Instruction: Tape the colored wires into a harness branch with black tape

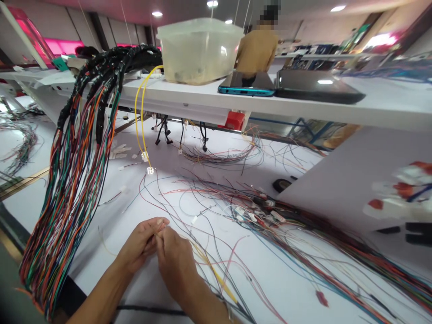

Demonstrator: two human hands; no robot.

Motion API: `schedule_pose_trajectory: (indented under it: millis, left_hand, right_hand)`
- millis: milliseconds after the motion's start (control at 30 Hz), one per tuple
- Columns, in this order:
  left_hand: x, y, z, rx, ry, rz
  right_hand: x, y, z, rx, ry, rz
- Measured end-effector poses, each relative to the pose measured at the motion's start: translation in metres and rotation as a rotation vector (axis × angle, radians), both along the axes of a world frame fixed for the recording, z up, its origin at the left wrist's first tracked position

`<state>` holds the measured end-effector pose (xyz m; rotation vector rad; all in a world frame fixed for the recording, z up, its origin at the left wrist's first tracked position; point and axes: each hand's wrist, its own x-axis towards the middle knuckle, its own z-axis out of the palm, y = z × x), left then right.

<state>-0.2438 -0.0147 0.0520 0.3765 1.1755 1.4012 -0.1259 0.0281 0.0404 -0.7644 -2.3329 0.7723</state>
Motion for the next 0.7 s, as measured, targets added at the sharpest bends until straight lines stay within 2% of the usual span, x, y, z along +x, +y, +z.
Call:
schedule_pose_trajectory:
  millis: [67,167,233,300,367,467,533,600,700]
  left_hand:
    - [-0.003,-0.001,0.004,0.021,-0.012,-0.024]
    - [-0.006,-0.005,0.011,0.051,0.028,-0.024]
    - [-0.005,-0.010,0.014,0.081,0.105,0.025]
    - [-0.005,-0.016,0.015,0.097,0.210,0.101]
    - [-0.007,-0.020,0.016,0.098,0.315,0.128]
    - [-0.012,-0.021,0.021,0.101,0.384,0.060]
    - [-0.015,-0.020,0.027,0.052,0.396,0.100]
    - [-0.018,-0.023,0.031,-0.003,0.384,0.207]
    - [-0.019,-0.032,0.027,-0.007,0.381,0.332]
  right_hand:
    - [0.006,0.001,0.010,0.031,0.017,0.025]
    - [0.014,0.002,0.026,0.047,0.096,-0.023]
    - [0.017,0.001,0.034,-0.119,0.073,0.017]
    - [0.020,-0.001,0.041,-0.408,-0.026,0.154]
    - [0.024,-0.002,0.047,-0.571,-0.138,0.237]
    - [0.040,0.000,0.054,-0.477,-0.280,0.171]
    - [0.058,0.001,0.053,-0.399,-0.373,0.127]
    - [0.080,0.000,0.044,-0.335,-0.466,0.095]
    - [0.112,-0.011,0.013,-0.218,-0.607,0.043]
